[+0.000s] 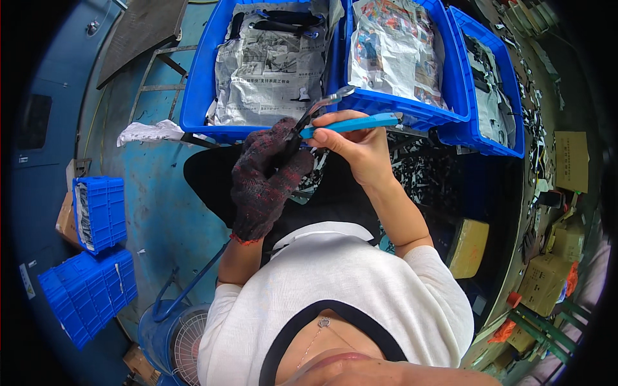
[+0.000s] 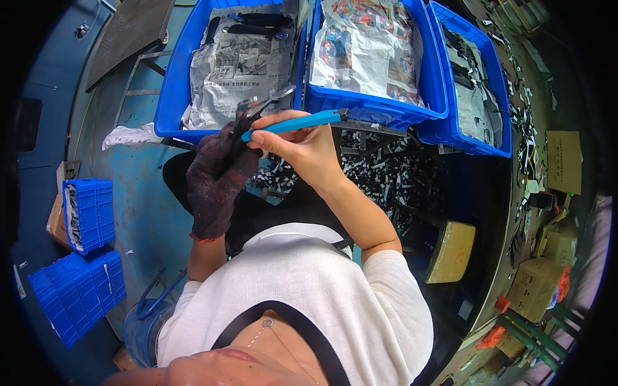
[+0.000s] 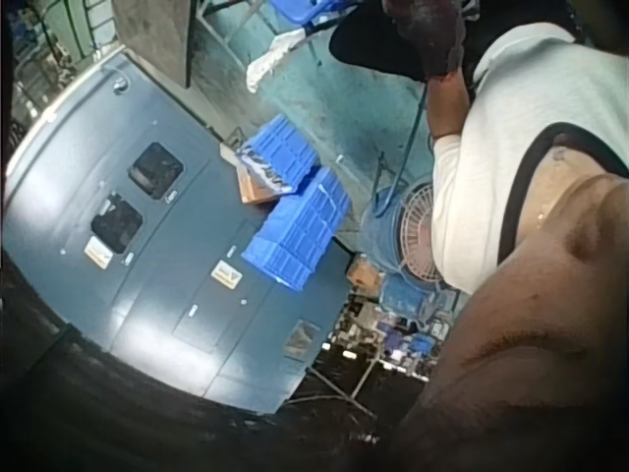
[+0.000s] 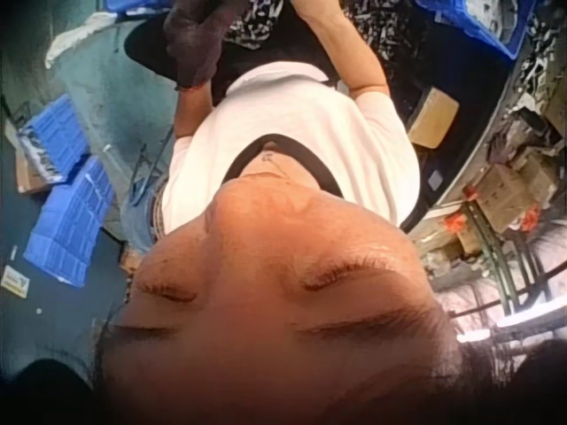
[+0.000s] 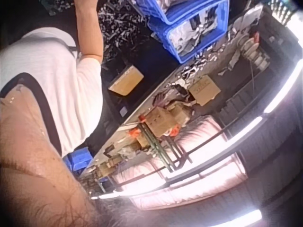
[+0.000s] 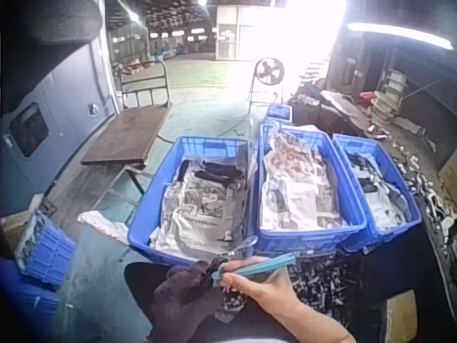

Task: The person assembles a metal bracket by attaching a plastic cover to it with screws, tightening them with a screwdriver.

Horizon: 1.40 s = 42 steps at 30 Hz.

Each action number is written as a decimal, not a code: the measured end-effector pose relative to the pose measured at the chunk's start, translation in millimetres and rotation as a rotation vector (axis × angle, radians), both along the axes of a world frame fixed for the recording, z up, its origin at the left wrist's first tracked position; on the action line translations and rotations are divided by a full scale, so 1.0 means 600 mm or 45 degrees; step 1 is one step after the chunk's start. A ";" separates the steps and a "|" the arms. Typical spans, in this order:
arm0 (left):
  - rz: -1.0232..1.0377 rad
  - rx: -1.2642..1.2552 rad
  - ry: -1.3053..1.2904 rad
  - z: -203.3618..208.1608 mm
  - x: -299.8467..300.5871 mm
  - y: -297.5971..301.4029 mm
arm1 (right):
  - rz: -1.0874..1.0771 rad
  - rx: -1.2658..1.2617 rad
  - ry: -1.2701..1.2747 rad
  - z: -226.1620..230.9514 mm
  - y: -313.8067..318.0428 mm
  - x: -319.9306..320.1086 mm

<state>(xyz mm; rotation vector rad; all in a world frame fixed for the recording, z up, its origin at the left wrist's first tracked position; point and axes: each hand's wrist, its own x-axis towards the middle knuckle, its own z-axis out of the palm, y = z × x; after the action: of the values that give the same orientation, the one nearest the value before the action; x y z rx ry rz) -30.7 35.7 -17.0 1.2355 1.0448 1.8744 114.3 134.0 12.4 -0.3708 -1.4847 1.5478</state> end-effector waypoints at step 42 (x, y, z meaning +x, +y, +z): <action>-0.210 -0.275 -0.882 -0.034 0.016 -0.014 | 0.121 0.202 -0.081 -0.016 -0.018 -0.013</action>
<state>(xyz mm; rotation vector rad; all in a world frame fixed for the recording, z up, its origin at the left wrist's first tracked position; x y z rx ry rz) -21.2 27.5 -37.2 0.4615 0.7079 1.7961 106.7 123.3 2.9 -0.2616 -1.6839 1.4914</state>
